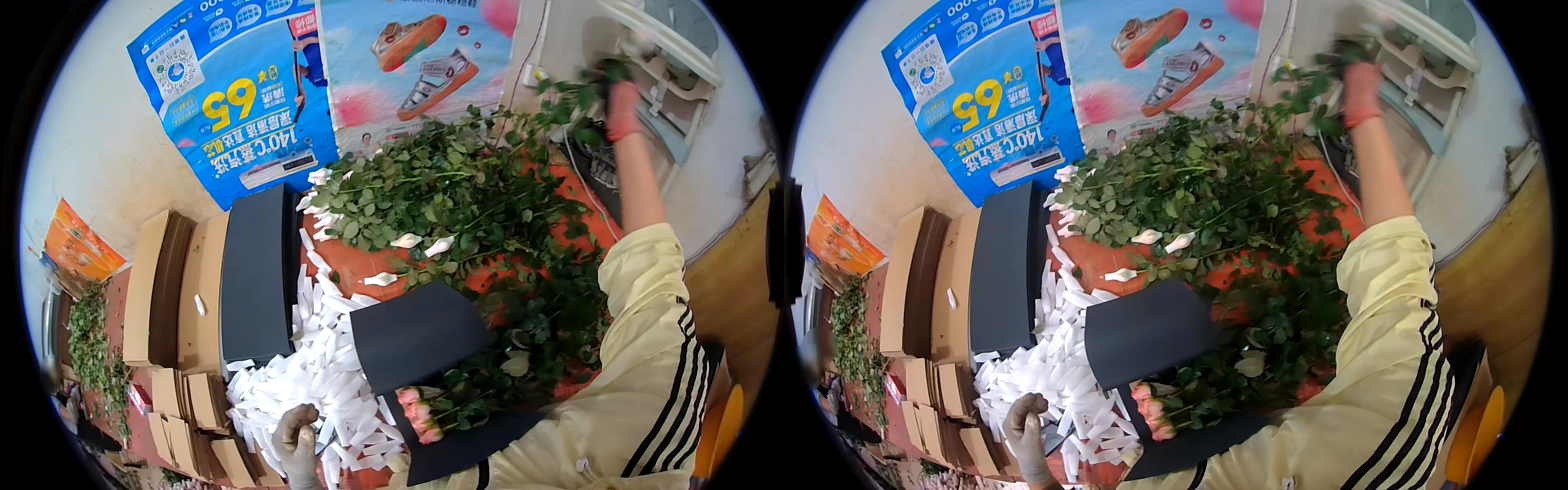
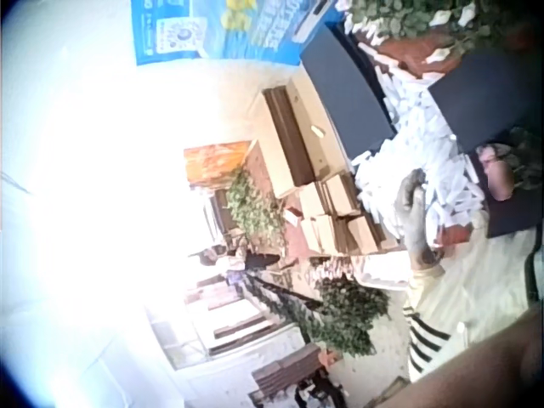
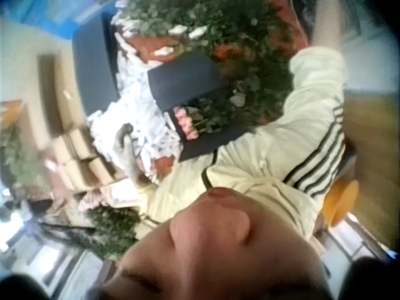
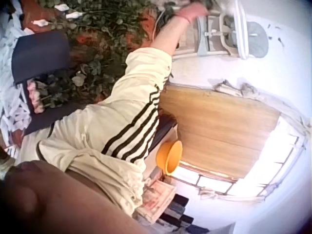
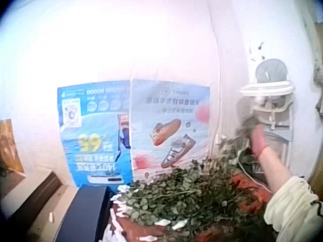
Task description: The person arranges pink roses into a black box, placing white protective sleeves on individual flower heads and securing the stems into the box, eventually using a tape dispenser.
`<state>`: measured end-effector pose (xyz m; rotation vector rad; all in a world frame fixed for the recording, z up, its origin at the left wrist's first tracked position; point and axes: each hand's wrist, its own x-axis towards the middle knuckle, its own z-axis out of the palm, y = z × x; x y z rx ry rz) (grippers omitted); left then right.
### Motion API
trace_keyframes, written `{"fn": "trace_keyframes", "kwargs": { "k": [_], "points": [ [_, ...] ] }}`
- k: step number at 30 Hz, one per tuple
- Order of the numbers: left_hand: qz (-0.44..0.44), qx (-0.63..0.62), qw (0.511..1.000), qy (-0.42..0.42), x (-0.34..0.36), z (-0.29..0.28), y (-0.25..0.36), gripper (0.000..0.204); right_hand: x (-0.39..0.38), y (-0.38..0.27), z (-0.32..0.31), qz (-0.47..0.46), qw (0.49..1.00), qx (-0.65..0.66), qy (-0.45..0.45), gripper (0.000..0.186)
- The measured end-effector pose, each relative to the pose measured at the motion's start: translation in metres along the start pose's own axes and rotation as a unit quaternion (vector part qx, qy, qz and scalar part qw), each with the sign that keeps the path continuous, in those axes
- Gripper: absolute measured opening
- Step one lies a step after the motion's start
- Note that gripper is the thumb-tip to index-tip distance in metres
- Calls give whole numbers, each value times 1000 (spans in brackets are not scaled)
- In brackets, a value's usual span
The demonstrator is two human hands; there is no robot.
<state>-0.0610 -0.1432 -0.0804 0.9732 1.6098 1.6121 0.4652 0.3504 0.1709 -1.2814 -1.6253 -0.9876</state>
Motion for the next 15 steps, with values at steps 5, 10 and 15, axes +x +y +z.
{"fn": "trace_keyframes", "kwargs": {
  "k": [5,10,15],
  "points": [
    [78,38,995,-49,17,40,48,48,11,100,-90,182,716,659,142,34],
    [246,123,949,-152,33,96,95,58,-34,48,-64,190,935,300,-15,40],
    [281,116,918,-256,23,112,95,50,-40,49,-57,214,791,568,-74,30]
  ]
}}
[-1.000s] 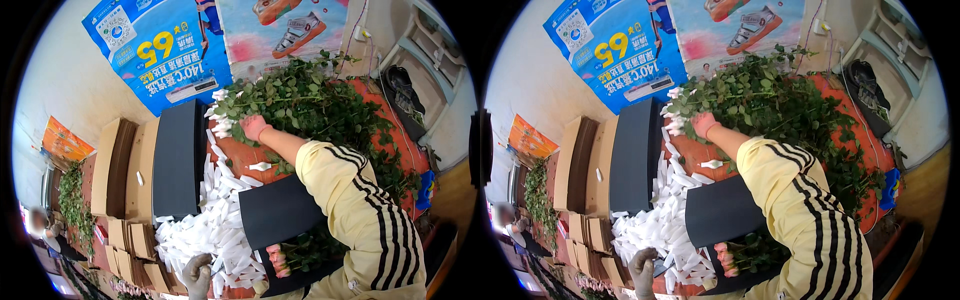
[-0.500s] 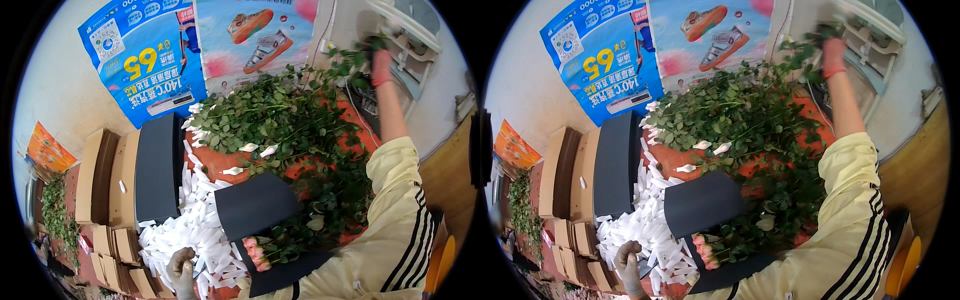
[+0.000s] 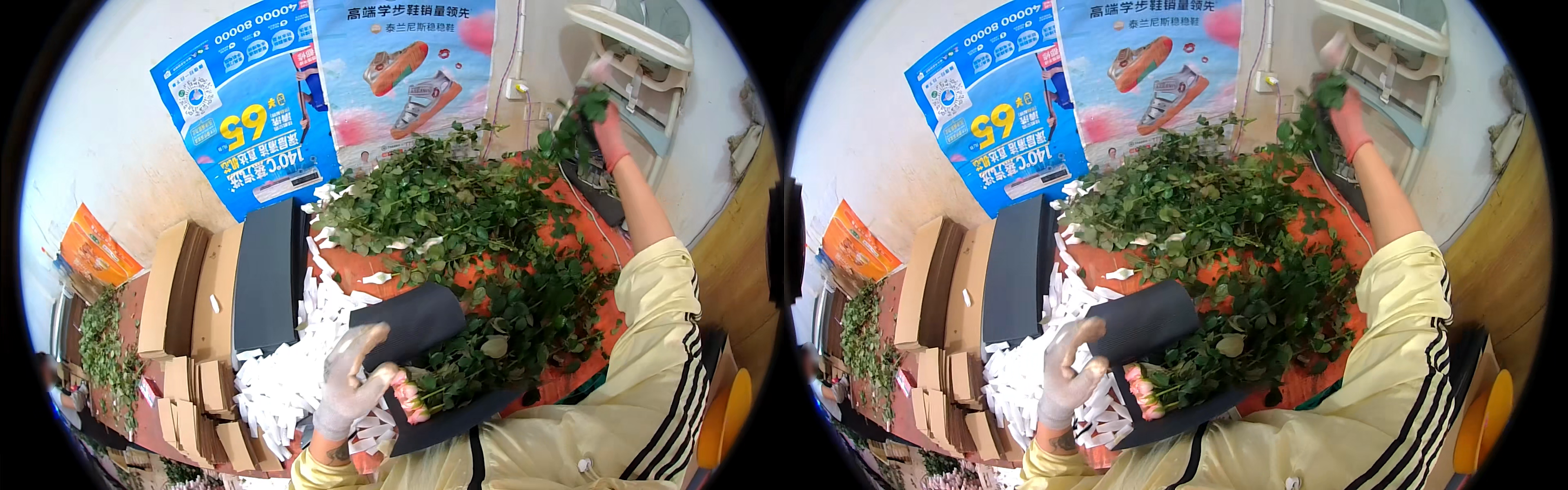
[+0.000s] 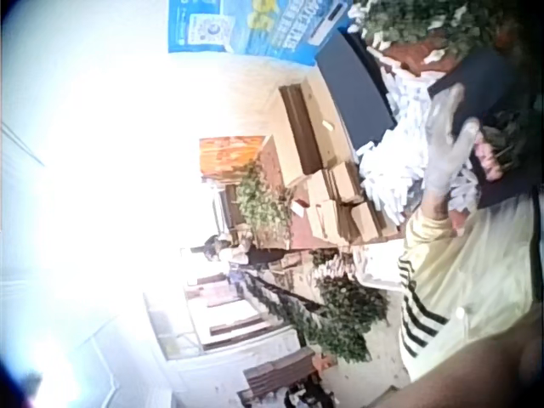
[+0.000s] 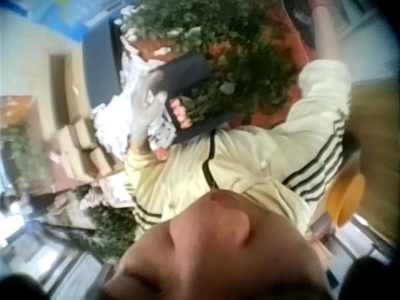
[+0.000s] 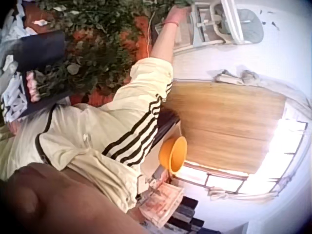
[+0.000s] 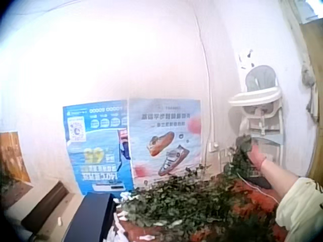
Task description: The person arranges pink roses into a black box, placing white protective sleeves on individual flower heads and securing the stems into the box, eventually using a tape dispenser.
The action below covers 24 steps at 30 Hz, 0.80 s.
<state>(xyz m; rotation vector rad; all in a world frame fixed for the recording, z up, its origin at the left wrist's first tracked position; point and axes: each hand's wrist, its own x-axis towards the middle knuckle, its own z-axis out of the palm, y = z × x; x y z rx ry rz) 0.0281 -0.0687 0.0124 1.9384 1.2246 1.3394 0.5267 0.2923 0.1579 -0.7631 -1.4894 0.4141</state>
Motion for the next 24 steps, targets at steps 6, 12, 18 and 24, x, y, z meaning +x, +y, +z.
{"fn": "trace_keyframes", "kwargs": {
  "k": [6,12,18,24],
  "points": [
    [-62,-77,983,154,-12,13,2,60,-38,-96,34,-41,955,240,-172,57],
    [-9,-44,993,108,12,41,28,93,-236,-132,157,-400,742,-392,-368,33],
    [-53,99,981,155,1,55,14,31,-297,-105,187,-410,707,-411,-403,41],
    [-126,-113,951,260,-29,68,-9,26,-346,-116,195,-294,725,-417,-463,52]
  ]
}}
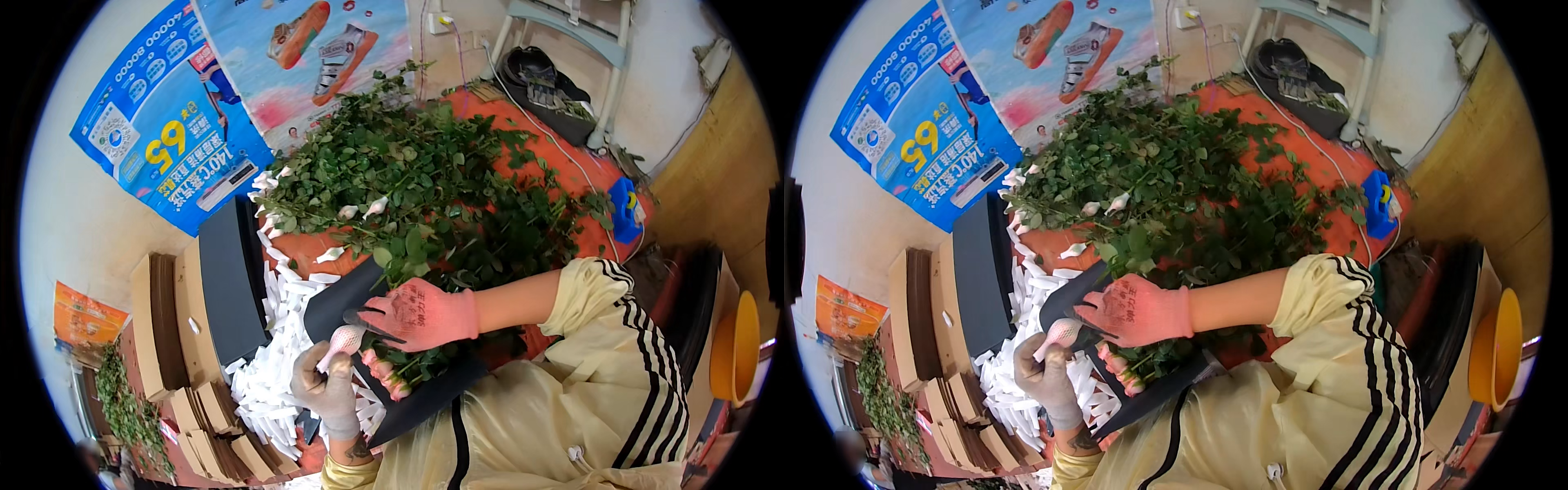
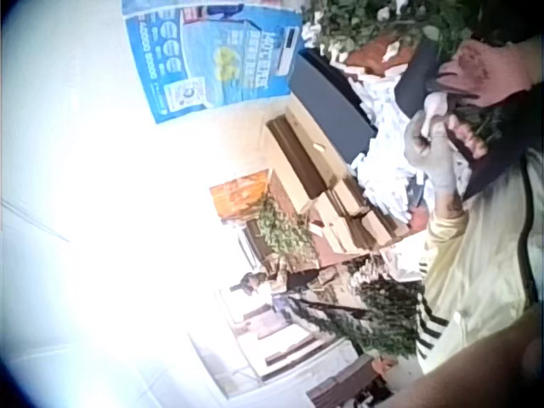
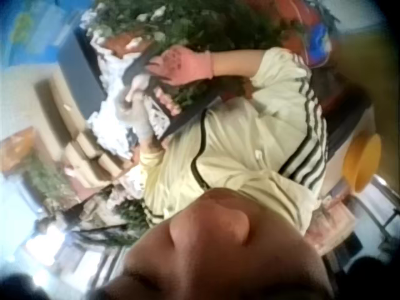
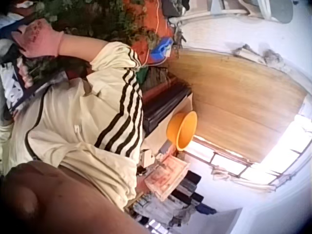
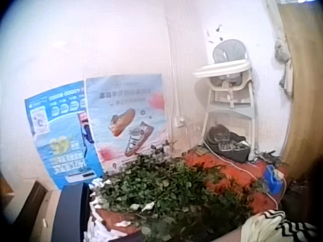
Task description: The person arranges pink roses into a black box, placing white protective sleeves on individual flower heads and securing the stems into the box, eventually using a tape dispenser.
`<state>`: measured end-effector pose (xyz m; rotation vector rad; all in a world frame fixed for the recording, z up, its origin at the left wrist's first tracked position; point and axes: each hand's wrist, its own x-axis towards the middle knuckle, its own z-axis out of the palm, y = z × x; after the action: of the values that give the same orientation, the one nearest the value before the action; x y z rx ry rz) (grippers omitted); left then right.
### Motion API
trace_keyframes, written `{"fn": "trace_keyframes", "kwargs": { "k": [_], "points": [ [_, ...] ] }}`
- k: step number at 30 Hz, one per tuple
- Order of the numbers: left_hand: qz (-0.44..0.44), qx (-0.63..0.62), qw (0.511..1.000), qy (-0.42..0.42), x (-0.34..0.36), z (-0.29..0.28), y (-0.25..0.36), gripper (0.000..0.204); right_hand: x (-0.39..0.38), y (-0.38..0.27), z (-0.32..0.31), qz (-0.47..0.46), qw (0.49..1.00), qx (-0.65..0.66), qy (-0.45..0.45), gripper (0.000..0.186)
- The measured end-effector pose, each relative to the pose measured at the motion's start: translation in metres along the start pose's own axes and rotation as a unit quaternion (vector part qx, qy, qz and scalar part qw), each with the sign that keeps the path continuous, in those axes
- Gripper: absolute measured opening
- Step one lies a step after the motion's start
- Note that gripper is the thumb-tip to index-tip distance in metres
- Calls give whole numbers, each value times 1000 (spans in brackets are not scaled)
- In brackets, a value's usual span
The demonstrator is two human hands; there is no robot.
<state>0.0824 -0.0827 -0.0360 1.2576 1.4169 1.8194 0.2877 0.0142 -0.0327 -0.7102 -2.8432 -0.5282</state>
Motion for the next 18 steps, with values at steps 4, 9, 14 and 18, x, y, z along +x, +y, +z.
{"fn": "trace_keyframes", "kwargs": {
  "k": [4,9,14,18],
  "points": [
    [49,-74,996,-17,-5,-23,2,19,12,9,-1,-46,994,59,78,31],
    [60,-12,975,216,-4,-90,6,14,-3,56,-20,113,960,163,197,31],
    [-129,103,982,91,-6,-124,-53,19,-36,63,-15,99,942,197,255,55],
    [-183,161,962,122,-4,-137,-91,28,-49,56,-2,133,926,214,279,55]
  ]
}}
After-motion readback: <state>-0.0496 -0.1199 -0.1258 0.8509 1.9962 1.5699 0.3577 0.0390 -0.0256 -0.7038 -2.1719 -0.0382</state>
